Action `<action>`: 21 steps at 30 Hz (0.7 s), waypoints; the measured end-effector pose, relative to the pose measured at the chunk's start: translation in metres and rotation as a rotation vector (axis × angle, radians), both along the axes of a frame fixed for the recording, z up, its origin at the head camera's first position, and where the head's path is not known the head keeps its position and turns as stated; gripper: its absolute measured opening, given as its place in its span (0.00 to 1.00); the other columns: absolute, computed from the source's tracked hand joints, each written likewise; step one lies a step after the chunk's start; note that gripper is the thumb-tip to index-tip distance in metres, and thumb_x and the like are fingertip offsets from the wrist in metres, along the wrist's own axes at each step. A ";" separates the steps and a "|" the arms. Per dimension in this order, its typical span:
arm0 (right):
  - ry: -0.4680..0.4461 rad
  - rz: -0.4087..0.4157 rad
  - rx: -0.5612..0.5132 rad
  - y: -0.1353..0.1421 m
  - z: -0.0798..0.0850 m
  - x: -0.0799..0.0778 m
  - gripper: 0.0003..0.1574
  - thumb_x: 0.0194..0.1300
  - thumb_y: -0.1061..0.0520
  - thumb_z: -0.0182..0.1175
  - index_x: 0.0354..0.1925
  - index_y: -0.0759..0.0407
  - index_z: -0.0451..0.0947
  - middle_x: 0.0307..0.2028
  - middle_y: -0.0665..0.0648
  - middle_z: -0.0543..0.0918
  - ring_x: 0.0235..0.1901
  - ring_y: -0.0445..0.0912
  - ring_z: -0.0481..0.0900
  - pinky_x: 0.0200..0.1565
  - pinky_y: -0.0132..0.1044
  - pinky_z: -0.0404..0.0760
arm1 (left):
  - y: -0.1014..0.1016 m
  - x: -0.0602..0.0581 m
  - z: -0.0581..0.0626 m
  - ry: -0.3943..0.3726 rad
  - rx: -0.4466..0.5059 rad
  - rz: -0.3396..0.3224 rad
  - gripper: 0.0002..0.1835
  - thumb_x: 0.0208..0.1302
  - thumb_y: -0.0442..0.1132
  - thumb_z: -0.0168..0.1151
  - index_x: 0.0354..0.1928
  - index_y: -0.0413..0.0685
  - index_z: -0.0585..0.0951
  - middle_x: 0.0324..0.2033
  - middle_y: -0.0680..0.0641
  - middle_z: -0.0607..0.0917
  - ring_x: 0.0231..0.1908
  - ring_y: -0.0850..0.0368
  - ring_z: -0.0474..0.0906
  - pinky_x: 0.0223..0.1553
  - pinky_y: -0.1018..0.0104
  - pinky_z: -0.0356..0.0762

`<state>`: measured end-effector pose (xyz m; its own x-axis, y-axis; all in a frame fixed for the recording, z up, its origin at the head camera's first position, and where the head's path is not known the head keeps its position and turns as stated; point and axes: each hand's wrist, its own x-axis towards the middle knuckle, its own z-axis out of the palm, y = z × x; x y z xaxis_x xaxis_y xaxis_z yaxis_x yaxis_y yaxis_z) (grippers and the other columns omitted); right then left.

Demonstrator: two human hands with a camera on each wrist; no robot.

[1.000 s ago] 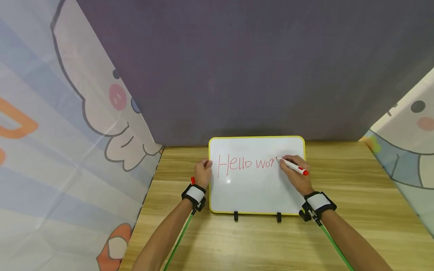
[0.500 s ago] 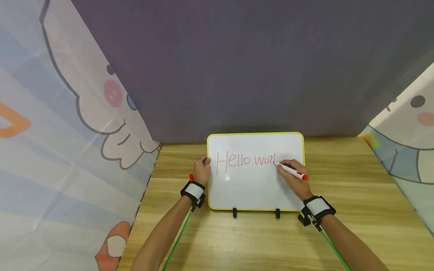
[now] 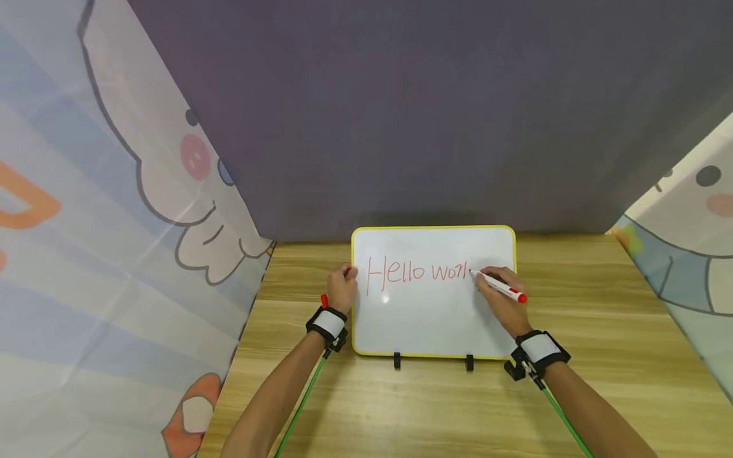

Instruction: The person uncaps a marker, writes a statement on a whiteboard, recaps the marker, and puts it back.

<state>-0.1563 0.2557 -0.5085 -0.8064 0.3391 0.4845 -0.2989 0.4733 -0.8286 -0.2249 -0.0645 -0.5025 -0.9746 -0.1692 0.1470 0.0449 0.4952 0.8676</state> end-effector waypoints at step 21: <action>0.039 -0.035 0.057 0.008 0.002 -0.005 0.06 0.53 0.61 0.65 0.32 0.61 0.83 0.26 0.58 0.81 0.24 0.33 0.74 0.25 0.19 0.71 | -0.001 -0.004 -0.003 -0.014 -0.018 -0.043 0.07 0.63 0.30 0.53 0.36 0.35 0.80 0.26 0.40 0.80 0.27 0.51 0.72 0.29 0.67 0.67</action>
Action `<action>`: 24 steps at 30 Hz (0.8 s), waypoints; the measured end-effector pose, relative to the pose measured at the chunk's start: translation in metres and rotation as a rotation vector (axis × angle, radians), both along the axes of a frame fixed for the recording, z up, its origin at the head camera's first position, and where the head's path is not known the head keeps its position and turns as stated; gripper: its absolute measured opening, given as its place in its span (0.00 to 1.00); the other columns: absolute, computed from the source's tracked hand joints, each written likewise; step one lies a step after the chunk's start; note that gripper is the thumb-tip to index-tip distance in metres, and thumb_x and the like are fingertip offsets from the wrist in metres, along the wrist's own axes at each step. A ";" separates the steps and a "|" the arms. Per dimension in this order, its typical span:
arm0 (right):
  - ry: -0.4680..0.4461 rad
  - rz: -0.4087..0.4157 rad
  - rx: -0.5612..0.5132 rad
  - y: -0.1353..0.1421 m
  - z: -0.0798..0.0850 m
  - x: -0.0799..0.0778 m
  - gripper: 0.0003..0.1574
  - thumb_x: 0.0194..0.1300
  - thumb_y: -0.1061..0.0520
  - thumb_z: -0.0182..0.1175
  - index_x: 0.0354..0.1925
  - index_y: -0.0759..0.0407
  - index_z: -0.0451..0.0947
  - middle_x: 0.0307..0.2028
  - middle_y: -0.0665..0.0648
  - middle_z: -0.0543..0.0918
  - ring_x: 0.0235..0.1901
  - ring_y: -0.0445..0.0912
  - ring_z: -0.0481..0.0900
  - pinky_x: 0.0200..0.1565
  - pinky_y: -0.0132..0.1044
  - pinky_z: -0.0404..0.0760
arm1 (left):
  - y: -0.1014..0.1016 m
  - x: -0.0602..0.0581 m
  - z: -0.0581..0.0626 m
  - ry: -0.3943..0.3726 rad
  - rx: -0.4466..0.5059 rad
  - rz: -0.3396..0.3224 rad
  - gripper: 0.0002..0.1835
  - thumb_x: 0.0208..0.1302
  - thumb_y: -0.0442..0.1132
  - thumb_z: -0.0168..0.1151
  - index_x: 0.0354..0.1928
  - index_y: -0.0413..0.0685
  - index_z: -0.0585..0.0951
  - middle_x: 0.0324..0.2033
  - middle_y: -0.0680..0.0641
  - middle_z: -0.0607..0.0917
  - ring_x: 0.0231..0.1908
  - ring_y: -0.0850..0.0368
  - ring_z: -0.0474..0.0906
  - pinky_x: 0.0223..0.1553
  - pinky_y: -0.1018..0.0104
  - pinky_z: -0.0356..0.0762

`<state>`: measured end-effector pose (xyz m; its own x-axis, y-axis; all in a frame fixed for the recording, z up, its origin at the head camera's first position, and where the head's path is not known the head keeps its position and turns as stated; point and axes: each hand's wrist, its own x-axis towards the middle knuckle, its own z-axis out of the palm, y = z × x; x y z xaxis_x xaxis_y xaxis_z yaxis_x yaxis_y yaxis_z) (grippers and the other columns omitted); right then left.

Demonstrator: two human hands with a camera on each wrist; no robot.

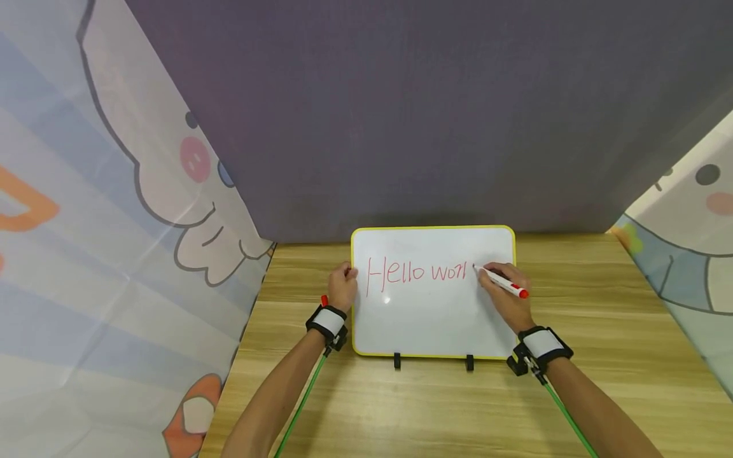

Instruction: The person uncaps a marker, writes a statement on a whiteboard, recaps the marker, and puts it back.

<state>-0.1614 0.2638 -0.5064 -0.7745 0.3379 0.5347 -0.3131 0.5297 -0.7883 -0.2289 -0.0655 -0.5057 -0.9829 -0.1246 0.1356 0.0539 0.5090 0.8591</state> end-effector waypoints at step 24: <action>-0.044 0.007 -0.025 -0.017 0.024 0.021 0.08 0.53 0.67 0.64 0.34 0.71 0.81 0.26 0.62 0.81 0.24 0.32 0.74 0.28 0.17 0.71 | 0.001 0.000 0.000 0.013 0.005 0.009 0.08 0.63 0.31 0.54 0.35 0.34 0.81 0.26 0.39 0.81 0.26 0.52 0.72 0.28 0.67 0.68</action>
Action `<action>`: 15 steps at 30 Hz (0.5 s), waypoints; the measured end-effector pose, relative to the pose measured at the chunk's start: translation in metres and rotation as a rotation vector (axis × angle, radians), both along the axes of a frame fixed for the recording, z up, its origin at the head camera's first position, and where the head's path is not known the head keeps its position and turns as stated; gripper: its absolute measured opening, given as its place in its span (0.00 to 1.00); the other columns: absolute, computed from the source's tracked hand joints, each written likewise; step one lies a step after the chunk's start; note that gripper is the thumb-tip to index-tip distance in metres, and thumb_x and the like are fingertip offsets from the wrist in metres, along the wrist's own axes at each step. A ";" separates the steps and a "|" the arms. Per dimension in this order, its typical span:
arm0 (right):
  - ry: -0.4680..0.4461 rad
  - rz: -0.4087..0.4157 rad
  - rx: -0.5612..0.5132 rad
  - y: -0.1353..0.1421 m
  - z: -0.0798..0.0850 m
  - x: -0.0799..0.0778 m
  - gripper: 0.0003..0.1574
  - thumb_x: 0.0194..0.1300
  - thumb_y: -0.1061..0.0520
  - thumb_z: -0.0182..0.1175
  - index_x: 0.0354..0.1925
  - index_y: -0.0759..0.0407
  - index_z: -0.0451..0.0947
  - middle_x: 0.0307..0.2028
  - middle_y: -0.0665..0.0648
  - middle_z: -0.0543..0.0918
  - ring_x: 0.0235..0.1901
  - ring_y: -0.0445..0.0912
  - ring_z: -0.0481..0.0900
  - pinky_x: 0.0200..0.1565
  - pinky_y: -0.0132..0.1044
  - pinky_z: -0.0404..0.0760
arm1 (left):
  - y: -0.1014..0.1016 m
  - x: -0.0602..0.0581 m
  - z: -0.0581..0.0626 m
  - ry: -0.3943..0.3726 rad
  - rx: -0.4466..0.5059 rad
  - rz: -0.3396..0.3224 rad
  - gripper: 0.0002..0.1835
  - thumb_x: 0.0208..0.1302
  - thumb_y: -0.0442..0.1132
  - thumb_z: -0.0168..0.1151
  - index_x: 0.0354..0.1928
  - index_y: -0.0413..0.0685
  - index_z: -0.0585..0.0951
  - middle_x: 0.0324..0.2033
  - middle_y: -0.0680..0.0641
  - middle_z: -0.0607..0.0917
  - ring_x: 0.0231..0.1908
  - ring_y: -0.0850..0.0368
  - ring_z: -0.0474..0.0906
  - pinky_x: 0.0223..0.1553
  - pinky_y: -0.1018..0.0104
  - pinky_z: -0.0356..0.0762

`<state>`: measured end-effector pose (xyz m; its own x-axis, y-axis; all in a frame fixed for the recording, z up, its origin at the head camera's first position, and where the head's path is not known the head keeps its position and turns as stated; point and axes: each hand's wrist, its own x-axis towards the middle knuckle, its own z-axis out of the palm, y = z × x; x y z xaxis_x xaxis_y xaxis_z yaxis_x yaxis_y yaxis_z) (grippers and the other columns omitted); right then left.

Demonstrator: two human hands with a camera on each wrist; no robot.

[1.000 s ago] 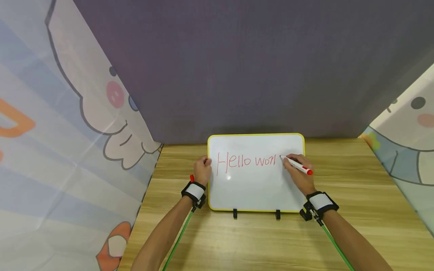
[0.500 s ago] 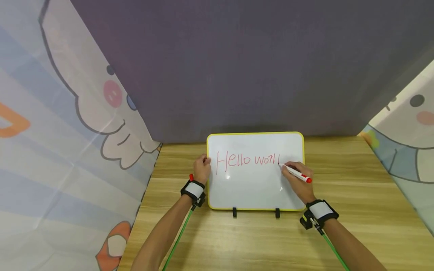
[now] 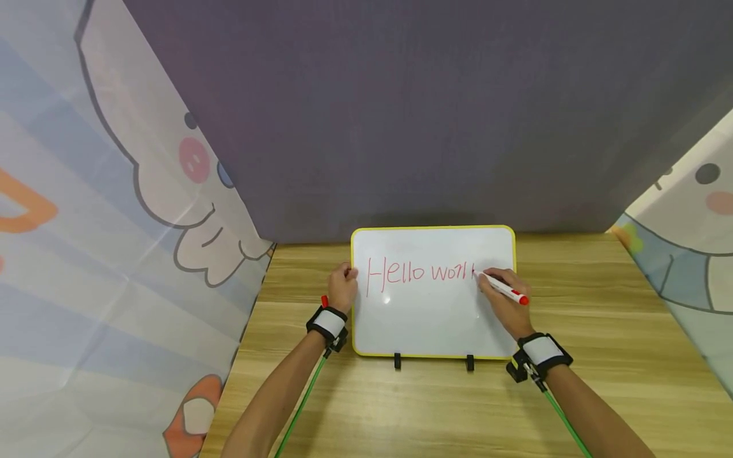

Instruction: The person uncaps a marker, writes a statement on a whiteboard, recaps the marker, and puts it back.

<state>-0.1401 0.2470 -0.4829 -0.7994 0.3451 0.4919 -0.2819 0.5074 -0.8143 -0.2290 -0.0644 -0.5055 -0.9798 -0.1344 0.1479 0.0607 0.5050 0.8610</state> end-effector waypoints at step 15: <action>0.009 0.059 0.073 0.000 -0.004 0.002 0.07 0.51 0.68 0.66 0.32 0.69 0.81 0.27 0.63 0.82 0.27 0.31 0.74 0.31 0.14 0.70 | 0.001 0.000 0.000 0.006 0.000 0.008 0.08 0.62 0.30 0.53 0.35 0.34 0.81 0.26 0.39 0.81 0.27 0.51 0.73 0.29 0.65 0.70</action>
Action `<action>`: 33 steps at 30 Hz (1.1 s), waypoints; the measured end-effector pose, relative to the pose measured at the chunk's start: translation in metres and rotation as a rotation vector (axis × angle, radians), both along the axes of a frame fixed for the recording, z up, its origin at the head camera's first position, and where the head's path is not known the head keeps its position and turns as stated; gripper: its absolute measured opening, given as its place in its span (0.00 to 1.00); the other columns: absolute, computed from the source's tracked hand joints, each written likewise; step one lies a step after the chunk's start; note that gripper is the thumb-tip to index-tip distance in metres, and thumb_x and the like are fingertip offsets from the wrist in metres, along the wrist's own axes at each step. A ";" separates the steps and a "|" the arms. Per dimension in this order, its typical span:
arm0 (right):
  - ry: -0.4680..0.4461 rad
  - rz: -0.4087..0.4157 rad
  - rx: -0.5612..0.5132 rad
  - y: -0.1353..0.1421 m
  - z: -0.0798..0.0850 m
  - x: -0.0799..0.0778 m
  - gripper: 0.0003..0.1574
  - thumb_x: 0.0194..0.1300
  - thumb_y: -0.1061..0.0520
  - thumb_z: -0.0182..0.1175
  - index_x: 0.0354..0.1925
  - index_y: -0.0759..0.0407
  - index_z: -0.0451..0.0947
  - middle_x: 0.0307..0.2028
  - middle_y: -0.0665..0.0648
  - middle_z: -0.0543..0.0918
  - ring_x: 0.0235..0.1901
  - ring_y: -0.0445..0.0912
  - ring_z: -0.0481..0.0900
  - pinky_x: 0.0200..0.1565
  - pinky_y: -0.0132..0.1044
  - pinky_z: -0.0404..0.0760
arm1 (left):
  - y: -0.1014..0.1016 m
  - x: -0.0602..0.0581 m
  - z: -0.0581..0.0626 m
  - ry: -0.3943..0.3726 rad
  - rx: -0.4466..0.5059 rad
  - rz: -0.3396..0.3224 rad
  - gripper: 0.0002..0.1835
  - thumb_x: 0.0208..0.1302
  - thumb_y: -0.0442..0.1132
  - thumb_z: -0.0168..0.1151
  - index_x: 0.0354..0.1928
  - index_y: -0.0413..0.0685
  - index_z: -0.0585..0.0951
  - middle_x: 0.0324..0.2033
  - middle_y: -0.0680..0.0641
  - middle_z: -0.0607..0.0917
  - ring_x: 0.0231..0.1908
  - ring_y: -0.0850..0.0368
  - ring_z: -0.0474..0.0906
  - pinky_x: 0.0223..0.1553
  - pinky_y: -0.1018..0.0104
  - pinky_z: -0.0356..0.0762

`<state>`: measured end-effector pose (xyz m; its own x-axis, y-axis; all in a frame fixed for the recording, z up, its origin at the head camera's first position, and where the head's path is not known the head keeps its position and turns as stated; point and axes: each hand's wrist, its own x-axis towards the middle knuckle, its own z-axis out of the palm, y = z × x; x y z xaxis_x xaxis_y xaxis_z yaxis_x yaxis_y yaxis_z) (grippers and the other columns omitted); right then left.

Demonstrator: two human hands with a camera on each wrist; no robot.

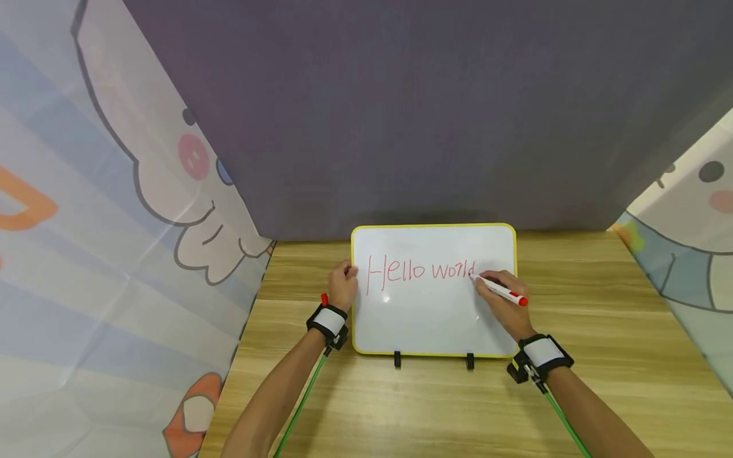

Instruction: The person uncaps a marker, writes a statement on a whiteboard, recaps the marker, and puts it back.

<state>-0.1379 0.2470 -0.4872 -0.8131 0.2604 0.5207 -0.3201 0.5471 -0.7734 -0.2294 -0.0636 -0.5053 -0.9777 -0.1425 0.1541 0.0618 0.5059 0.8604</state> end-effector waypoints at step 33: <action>-0.013 -0.088 -0.077 0.028 -0.006 -0.010 0.08 0.53 0.63 0.65 0.35 0.64 0.83 0.27 0.53 0.80 0.23 0.33 0.75 0.24 0.19 0.72 | 0.000 0.002 -0.001 0.002 -0.007 -0.001 0.08 0.62 0.31 0.54 0.37 0.34 0.81 0.29 0.38 0.82 0.30 0.49 0.74 0.32 0.62 0.73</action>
<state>-0.1482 0.2746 -0.4930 -0.7919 0.3701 0.4856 -0.2629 0.5112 -0.8183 -0.2271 -0.0632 -0.5059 -0.9775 -0.1407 0.1570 0.0639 0.5119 0.8567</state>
